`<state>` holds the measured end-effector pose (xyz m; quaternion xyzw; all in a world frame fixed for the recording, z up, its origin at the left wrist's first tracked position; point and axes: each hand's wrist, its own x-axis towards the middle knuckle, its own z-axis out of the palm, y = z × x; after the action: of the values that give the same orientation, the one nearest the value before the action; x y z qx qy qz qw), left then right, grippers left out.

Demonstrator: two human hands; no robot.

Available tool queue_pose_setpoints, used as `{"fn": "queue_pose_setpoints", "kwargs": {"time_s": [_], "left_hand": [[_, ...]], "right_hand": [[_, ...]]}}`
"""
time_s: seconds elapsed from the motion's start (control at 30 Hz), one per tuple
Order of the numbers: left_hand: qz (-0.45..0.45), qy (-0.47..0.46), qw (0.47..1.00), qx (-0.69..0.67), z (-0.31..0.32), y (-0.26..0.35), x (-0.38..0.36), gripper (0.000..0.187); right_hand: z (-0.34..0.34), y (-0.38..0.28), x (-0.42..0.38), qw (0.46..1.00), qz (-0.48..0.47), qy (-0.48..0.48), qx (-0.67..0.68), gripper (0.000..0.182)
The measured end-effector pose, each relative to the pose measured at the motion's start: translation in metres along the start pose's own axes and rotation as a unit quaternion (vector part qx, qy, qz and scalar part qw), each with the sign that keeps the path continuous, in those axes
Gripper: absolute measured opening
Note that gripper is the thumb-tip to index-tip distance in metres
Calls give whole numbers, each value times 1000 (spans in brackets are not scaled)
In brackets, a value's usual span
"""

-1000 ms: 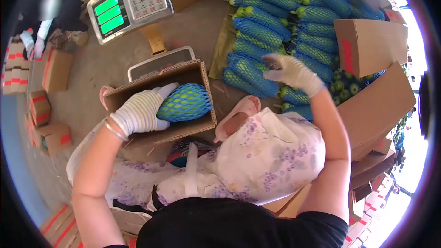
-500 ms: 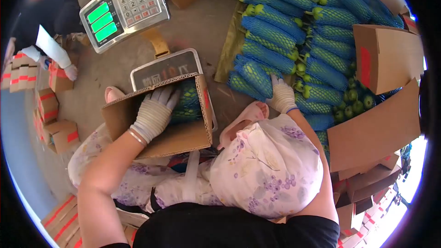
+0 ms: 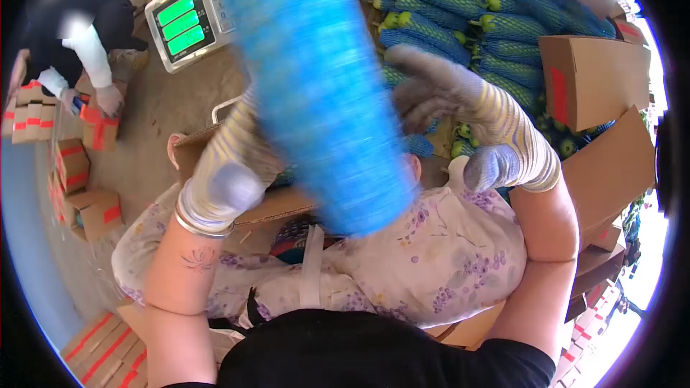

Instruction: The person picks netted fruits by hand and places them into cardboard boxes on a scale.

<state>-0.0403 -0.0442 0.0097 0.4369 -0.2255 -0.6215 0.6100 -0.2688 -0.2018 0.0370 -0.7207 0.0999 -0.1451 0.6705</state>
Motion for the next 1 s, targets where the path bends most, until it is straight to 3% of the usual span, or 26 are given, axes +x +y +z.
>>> {"fn": "queue_pose_setpoints", "kwargs": {"time_s": [0.03,0.07,0.1,0.2,0.23,0.3,0.37,0.43,0.47,0.53,0.63,0.7,0.77,0.8,0.9,1.0], "left_hand": [[9,-67,994,-81,3,16,-6,104],[23,-68,991,-112,-12,17,-9,106],[35,-67,987,-141,-31,20,-12,108],[43,29,974,219,-92,31,-32,109],[43,28,974,220,-95,32,-39,109],[34,1,863,504,-91,32,-46,104],[-46,-102,794,597,-80,29,-38,101],[-110,-182,752,624,-83,17,-28,97],[-113,-190,750,623,-81,10,-21,97],[-208,-235,741,594,-76,0,-7,97],[-163,-290,689,644,-77,-22,10,94],[-174,-290,694,636,-103,-48,5,92],[-192,-220,616,732,-112,-65,-5,90],[-191,-231,565,769,-112,-72,-5,90],[-223,-191,515,806,-93,-76,-4,92],[-213,-197,542,788,-100,-75,-8,90]], "right_hand": [[0,-8,6,999,18,-45,-17,90],[0,-2,9,998,-4,-12,-67,76],[-3,1,7,995,63,9,-74,64],[-25,62,-16,967,162,108,-162,52],[-33,91,-29,953,180,130,-205,50],[-44,148,-59,939,262,139,-175,49],[-52,184,-80,865,331,80,-369,55],[-57,227,-99,840,344,67,-415,57],[-58,238,-105,813,353,44,-461,59],[-61,253,-108,786,378,46,-487,60],[-70,276,-97,744,420,45,-518,64],[-76,290,-96,745,373,47,-551,66],[-82,300,-92,752,370,65,-541,67],[-85,303,-92,758,362,102,-533,67],[-101,315,-97,756,361,177,-516,66],[-109,311,-113,746,384,282,-465,60]]}}
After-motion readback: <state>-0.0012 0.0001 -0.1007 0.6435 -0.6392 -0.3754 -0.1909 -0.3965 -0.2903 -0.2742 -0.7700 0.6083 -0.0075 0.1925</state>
